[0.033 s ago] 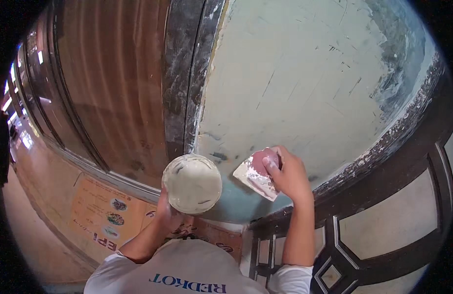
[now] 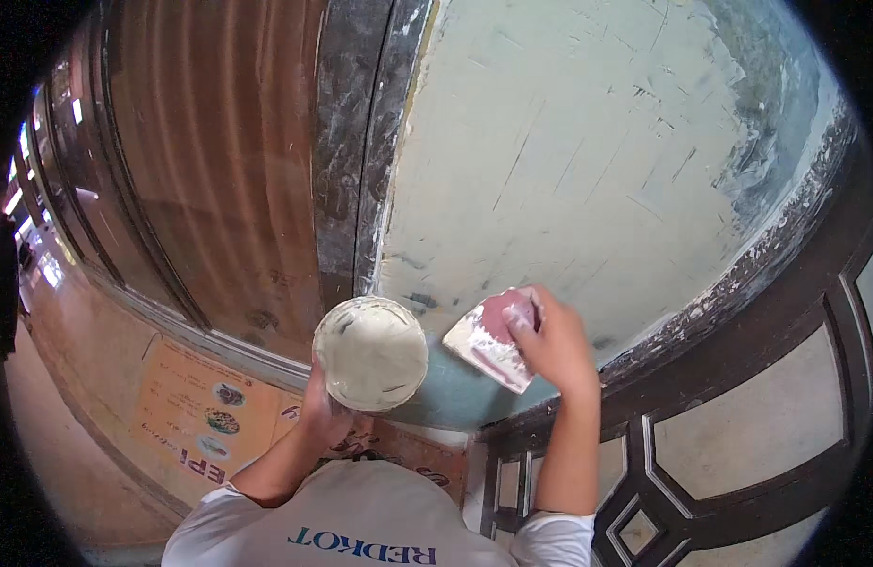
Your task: The person applies a white plaster or filler substance to a wall surface using a putty knife. They hold a container of the filler in one hand while spreading the material across the wall with multiple strokes of the tool in the other hand.
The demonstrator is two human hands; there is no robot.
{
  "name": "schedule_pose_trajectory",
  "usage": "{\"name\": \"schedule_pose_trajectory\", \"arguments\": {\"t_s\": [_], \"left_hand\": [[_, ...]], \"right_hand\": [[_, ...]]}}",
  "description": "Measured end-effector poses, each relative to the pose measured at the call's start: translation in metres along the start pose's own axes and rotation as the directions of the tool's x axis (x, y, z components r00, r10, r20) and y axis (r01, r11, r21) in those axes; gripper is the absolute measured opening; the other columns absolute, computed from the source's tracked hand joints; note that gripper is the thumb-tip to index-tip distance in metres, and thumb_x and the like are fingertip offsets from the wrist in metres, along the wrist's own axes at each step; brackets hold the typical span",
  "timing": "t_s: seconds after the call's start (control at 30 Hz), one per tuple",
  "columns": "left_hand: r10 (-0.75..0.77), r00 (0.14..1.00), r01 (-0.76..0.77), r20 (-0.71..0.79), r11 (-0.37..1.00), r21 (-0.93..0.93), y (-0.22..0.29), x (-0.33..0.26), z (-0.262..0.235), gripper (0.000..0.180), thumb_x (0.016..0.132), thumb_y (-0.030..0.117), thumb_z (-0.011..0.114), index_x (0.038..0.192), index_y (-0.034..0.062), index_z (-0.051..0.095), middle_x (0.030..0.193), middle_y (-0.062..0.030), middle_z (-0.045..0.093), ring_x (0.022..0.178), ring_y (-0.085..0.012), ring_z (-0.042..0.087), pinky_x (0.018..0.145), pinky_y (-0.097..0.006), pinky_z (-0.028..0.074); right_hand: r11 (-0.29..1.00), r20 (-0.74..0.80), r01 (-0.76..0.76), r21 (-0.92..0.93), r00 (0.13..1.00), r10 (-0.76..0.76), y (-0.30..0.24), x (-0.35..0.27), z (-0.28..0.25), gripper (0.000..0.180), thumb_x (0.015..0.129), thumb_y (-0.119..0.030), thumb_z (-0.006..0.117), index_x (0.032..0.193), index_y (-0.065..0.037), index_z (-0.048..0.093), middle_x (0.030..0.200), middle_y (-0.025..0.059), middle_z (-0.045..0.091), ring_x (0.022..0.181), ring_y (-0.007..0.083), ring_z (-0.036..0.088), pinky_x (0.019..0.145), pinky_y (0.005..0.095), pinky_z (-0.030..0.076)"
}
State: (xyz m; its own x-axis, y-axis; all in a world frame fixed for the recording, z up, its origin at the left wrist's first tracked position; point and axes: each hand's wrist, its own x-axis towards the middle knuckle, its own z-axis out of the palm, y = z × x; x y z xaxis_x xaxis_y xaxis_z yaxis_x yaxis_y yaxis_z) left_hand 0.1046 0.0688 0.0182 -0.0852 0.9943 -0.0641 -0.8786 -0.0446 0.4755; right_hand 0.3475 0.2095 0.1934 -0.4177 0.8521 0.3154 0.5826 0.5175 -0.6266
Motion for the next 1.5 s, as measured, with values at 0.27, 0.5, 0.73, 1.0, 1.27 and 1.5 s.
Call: {"name": "schedule_pose_trajectory", "arguments": {"t_s": [0.27,0.5,0.73,1.0,1.27,1.5], "left_hand": [[0.006,1.000,-0.006,0.002,0.999,0.034,-0.020,0.008,-0.001,0.066,0.104,0.054,0.029,0.153,0.0111,0.025,0.155,-0.0070,0.036,0.140,-0.0261,0.038,0.116,-0.044,0.030],[0.006,0.999,-0.010,0.038,0.996,0.094,-0.014,0.008,0.020,0.065,0.104,0.055,0.028,0.153,0.0125,0.026,0.155,-0.0079,0.036,0.141,-0.0266,0.036,0.116,-0.044,0.031],[0.105,0.994,-0.104,0.004,0.983,0.150,-0.011,0.007,0.023,0.066,0.103,0.056,0.028,0.152,0.0115,0.030,0.152,-0.0099,0.040,0.136,-0.0286,0.043,0.113,-0.046,0.036],[0.172,0.984,-0.172,0.052,0.985,-0.010,-0.006,0.019,0.025,0.066,0.102,0.056,0.036,0.151,0.0131,0.031,0.152,-0.0134,0.040,0.135,-0.0345,0.045,0.106,-0.055,0.044],[0.122,0.986,-0.127,0.113,0.991,0.043,-0.010,0.030,0.029,0.065,0.101,0.056,0.036,0.151,0.0128,0.032,0.151,-0.0130,0.041,0.133,-0.0346,0.047,0.106,-0.054,0.044],[0.126,0.984,-0.134,0.124,0.989,0.057,-0.004,0.032,0.036,0.067,0.102,0.055,0.037,0.152,0.0116,0.029,0.152,-0.0111,0.040,0.135,-0.0316,0.045,0.109,-0.050,0.042]], "right_hand": [[0.986,-0.027,-0.039,-0.162,0.999,0.035,0.017,-0.019,0.035,0.026,0.086,-0.022,0.068,0.104,-0.004,0.063,0.085,0.0198,0.068,0.081,0.0395,0.067,0.072,0.0426,0.051],[0.996,-0.020,-0.064,-0.062,0.998,0.063,0.026,-0.026,0.037,0.026,0.086,-0.021,0.067,0.105,-0.003,0.062,0.089,0.0206,0.068,0.087,0.0405,0.066,0.076,0.0440,0.051],[0.996,-0.099,-0.090,-0.020,0.991,0.088,0.037,-0.053,0.050,0.037,0.083,-0.025,0.074,0.107,-0.002,0.057,0.093,0.0207,0.067,0.088,0.0384,0.066,0.077,0.0414,0.051],[0.959,-0.302,-0.039,-0.281,0.952,-0.050,0.044,-0.027,-0.010,0.040,0.076,-0.034,0.079,0.097,-0.005,0.061,0.084,0.0169,0.064,0.078,0.0360,0.063,0.071,0.0439,0.050],[0.869,-0.617,0.016,-0.495,0.698,-0.365,-0.028,0.062,-0.152,0.052,0.075,-0.043,0.081,0.098,-0.006,0.053,0.082,0.0172,0.065,0.077,0.0395,0.064,0.069,0.0458,0.049],[0.691,-0.498,0.010,-0.723,0.685,-0.532,-0.076,0.121,-0.205,0.057,0.077,-0.053,0.076,0.100,-0.006,0.052,0.084,0.0173,0.066,0.082,0.0399,0.066,0.071,0.0472,0.050]]}}
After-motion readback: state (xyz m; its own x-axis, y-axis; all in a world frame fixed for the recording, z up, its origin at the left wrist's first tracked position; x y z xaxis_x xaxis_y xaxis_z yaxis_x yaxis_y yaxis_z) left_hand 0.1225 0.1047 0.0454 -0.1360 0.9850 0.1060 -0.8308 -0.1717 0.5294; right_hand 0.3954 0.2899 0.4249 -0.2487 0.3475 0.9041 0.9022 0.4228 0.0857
